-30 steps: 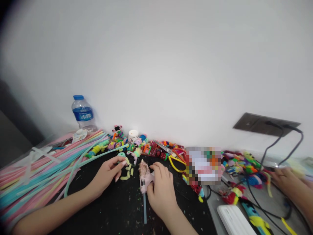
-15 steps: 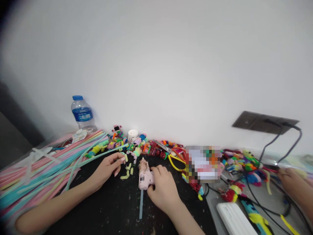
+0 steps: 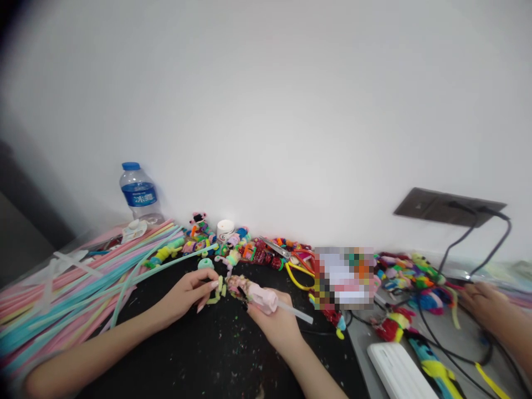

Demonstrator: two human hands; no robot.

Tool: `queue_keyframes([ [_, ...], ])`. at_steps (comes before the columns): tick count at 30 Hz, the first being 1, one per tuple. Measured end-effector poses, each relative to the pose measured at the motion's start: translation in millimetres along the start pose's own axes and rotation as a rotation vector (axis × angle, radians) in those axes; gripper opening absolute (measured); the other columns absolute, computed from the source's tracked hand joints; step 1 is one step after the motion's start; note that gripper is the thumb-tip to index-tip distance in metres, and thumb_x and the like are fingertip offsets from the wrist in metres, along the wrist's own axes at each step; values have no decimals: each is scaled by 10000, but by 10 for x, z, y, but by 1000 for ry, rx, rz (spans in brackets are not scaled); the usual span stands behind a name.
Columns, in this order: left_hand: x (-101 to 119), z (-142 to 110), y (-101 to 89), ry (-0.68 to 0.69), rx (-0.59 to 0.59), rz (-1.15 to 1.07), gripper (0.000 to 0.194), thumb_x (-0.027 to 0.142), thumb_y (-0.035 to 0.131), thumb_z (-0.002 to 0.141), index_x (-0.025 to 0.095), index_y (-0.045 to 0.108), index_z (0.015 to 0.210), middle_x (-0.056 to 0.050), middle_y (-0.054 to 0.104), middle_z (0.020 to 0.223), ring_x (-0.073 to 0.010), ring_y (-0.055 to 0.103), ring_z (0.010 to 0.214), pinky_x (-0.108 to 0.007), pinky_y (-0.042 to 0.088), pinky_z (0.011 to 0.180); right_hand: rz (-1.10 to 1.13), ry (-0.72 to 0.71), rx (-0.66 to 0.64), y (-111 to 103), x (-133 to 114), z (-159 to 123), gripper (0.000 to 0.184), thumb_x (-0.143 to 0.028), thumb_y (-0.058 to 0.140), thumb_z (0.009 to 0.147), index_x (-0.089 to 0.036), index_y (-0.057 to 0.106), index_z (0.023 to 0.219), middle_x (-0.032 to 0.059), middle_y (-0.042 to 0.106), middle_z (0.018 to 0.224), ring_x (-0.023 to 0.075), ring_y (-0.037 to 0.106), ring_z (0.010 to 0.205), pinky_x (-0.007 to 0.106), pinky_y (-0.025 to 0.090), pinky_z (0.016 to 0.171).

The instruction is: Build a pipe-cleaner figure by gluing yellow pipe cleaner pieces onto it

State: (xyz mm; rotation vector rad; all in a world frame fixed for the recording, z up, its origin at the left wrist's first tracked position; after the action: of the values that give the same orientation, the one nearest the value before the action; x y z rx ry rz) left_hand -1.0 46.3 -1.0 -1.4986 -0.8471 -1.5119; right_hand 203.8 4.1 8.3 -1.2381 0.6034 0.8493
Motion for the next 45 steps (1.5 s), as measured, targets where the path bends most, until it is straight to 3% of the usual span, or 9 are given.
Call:
queue_keyframes([
  [11, -18, -6, 25, 4, -59, 1, 215, 357, 504, 825, 148, 509, 775, 77, 407, 533, -46, 396, 380, -159, 318, 397, 52, 37, -18, 16, 2, -1, 105, -246, 602, 654, -153, 606, 606, 24, 630, 600, 174, 573, 574, 262, 464, 543],
  [45, -11, 10, 6, 5, -20, -17, 223, 373, 518, 812, 153, 509, 777, 76, 411, 535, -49, 388, 384, -169, 345, 404, 128, 27, -55, -1, -42, 6, 102, -214, 624, 656, -149, 676, 715, 50, 713, 726, 217, 650, 663, 307, 524, 620],
])
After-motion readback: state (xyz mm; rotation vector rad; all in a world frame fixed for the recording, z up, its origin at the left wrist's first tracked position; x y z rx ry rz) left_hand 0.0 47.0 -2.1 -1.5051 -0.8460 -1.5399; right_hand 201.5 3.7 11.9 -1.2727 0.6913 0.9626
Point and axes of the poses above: each hand's wrist, its own z-axis towards the middle knuckle, its own y-axis out of the palm, x = y × z, the point moved 3 cm from there along z, towards the middle knuckle
